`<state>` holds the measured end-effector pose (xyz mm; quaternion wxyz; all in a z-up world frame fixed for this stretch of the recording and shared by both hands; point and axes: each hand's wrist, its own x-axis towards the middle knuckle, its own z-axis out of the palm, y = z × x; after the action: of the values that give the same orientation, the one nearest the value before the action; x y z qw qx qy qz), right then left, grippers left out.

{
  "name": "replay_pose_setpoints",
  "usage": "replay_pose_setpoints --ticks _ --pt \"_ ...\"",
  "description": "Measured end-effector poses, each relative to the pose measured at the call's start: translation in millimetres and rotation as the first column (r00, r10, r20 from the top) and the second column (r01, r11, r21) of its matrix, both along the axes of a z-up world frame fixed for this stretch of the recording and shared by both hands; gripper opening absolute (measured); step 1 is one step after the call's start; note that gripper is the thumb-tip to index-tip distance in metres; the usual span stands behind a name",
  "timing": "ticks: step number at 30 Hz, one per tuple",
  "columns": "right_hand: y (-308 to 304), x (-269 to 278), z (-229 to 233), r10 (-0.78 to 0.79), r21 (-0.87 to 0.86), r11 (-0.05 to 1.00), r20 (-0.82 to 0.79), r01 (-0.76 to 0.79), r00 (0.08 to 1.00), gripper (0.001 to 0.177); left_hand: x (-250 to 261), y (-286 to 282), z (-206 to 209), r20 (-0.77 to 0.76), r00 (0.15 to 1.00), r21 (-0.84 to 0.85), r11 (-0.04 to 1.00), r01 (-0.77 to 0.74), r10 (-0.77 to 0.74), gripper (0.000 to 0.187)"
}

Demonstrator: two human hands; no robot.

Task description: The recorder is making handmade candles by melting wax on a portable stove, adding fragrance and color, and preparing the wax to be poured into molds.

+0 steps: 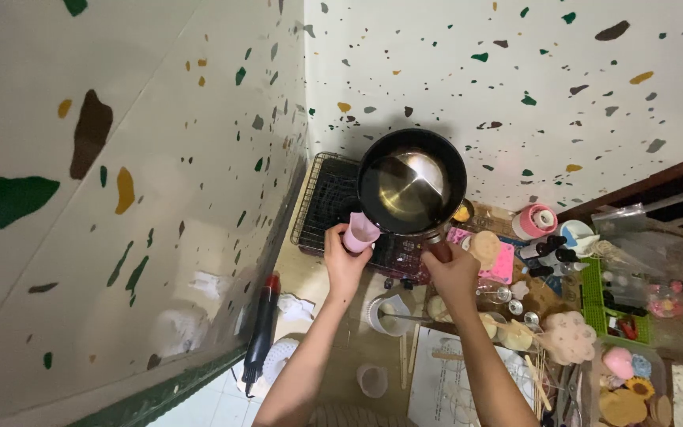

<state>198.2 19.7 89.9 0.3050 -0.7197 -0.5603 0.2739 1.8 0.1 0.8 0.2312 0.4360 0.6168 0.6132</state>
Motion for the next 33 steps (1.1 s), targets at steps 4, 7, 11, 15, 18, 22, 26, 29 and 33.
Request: replay_pose_setpoints --ticks 4,7,11,15,18,22,26,29,33 --pt "1.6 7.4 -14.0 0.024 0.054 0.998 -0.029 -0.022 0.999 0.033 1.6 -0.5 -0.6 0.003 1.0 -0.006 1.0 -0.001 0.001 0.056" --pt "2.9 10.9 -19.3 0.052 0.12 0.992 -0.034 -0.047 0.998 0.034 2.5 -0.6 -0.3 -0.005 1.0 0.002 1.0 -0.007 0.007 0.055" --pt "0.7 6.6 -8.9 0.024 0.1 0.995 0.004 -0.024 1.0 0.032 3.5 0.3 -0.4 -0.018 1.0 0.026 0.999 -0.023 0.024 0.054" --pt "0.4 5.2 -4.8 0.0 0.042 0.999 -0.012 0.0 1.0 0.032 4.2 0.9 -1.3 -0.015 1.0 0.021 0.999 -0.026 0.026 0.053" --pt "1.7 7.9 -10.1 0.024 0.067 0.998 -0.018 -0.022 1.0 0.032 4.2 0.7 -2.7 -0.043 0.999 0.045 0.999 -0.03 0.032 0.055" --pt "3.8 9.0 -10.1 0.029 -0.041 0.999 -0.116 -0.034 0.993 0.029 4.7 -0.7 -3.1 0.001 1.0 -0.002 1.0 -0.02 0.02 0.056" --pt "12.7 20.1 -38.8 0.079 -0.104 0.988 -0.322 -0.118 0.943 0.024 1.4 -7.0 1.7 0.206 0.979 -0.07 0.998 0.01 0.005 0.056" --pt "16.5 13.6 -50.6 0.055 -0.162 0.98 -0.337 -0.115 0.94 0.023 -8.0 -14.9 -7.5 0.083 0.996 -0.042 0.999 -0.025 0.028 0.058" --pt "25.8 5.1 -90.6 0.006 -0.235 0.969 -0.293 -0.078 0.956 0.021 -16.8 -29.4 -8.1 -0.031 0.997 0.024 0.998 -0.065 0.065 0.062"
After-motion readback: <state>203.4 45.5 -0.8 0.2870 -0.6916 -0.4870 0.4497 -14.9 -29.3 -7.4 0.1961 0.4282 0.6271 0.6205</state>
